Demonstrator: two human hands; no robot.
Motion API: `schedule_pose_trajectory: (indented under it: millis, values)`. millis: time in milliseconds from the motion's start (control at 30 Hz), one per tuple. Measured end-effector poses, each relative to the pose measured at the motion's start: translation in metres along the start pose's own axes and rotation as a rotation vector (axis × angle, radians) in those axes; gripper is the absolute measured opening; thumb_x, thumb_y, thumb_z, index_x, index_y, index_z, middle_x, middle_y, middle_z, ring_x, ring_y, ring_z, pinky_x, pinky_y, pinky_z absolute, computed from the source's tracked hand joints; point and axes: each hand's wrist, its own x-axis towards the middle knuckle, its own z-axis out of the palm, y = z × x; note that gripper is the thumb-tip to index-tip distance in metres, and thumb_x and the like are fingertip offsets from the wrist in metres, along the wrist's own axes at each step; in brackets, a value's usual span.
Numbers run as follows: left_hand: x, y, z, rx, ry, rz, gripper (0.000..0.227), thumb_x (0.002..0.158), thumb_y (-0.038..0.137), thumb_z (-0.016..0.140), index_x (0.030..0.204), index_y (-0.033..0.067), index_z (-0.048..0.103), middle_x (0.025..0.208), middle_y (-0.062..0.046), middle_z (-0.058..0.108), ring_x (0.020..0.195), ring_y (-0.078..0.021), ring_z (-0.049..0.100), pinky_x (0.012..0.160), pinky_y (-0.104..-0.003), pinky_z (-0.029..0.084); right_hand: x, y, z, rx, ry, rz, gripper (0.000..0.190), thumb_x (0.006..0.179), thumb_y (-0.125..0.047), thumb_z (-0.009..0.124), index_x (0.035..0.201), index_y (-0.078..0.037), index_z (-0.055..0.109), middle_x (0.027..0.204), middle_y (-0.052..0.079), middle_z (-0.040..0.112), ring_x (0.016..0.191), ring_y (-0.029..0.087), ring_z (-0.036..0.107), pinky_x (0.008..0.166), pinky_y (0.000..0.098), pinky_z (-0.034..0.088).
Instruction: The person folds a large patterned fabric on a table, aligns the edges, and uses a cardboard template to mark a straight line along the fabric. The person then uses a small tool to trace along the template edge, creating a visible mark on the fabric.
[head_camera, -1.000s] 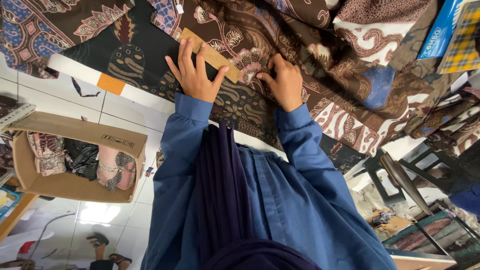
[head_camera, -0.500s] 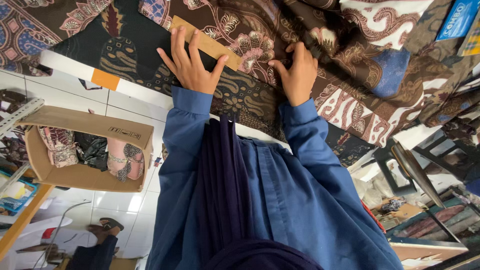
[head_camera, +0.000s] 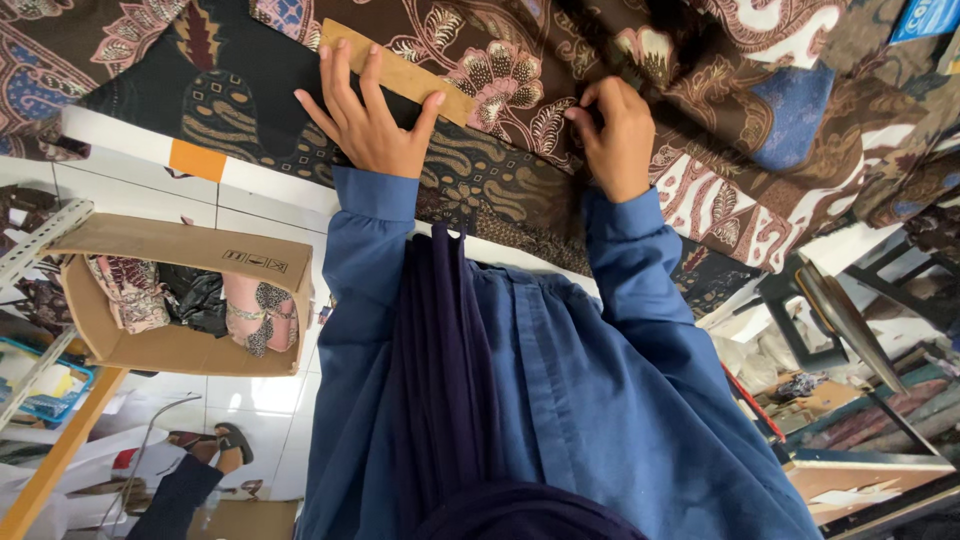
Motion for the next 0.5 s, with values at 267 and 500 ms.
schedule_pose_trajectory:
  millis: [267, 500]
  values:
    - [0.001, -0.003, 0.005, 0.038, 0.046, 0.029, 0.079, 0.098, 0.075, 0.07, 0.146, 0.0145, 0.054, 0.157, -0.014, 0.04, 0.153, -0.0352, 0.032, 0.124, -0.071, 0.011, -0.089, 0.047, -0.019, -0.038, 0.211, 0.211, 0.009, 0.105, -0.008, 0.073, 0.102, -0.003, 0.066, 0.094, 0.01, 0.062, 0.085, 0.025, 0.058, 0.073, 0.0367, 0.046]
    - [0.001, -0.002, 0.001, 0.049, 0.041, 0.033, 0.076, 0.098, 0.07, 0.069, 0.146, 0.0122, 0.055, 0.157, -0.013, 0.041, 0.154, -0.0345, 0.033, 0.125, -0.071, 0.01, -0.172, 0.088, -0.031, 0.126, 0.461, 0.784, 0.013, 0.104, -0.013, 0.071, 0.099, -0.003, 0.064, 0.072, 0.005, 0.05, 0.065, 0.011, 0.042, 0.06, 0.031, 0.035]
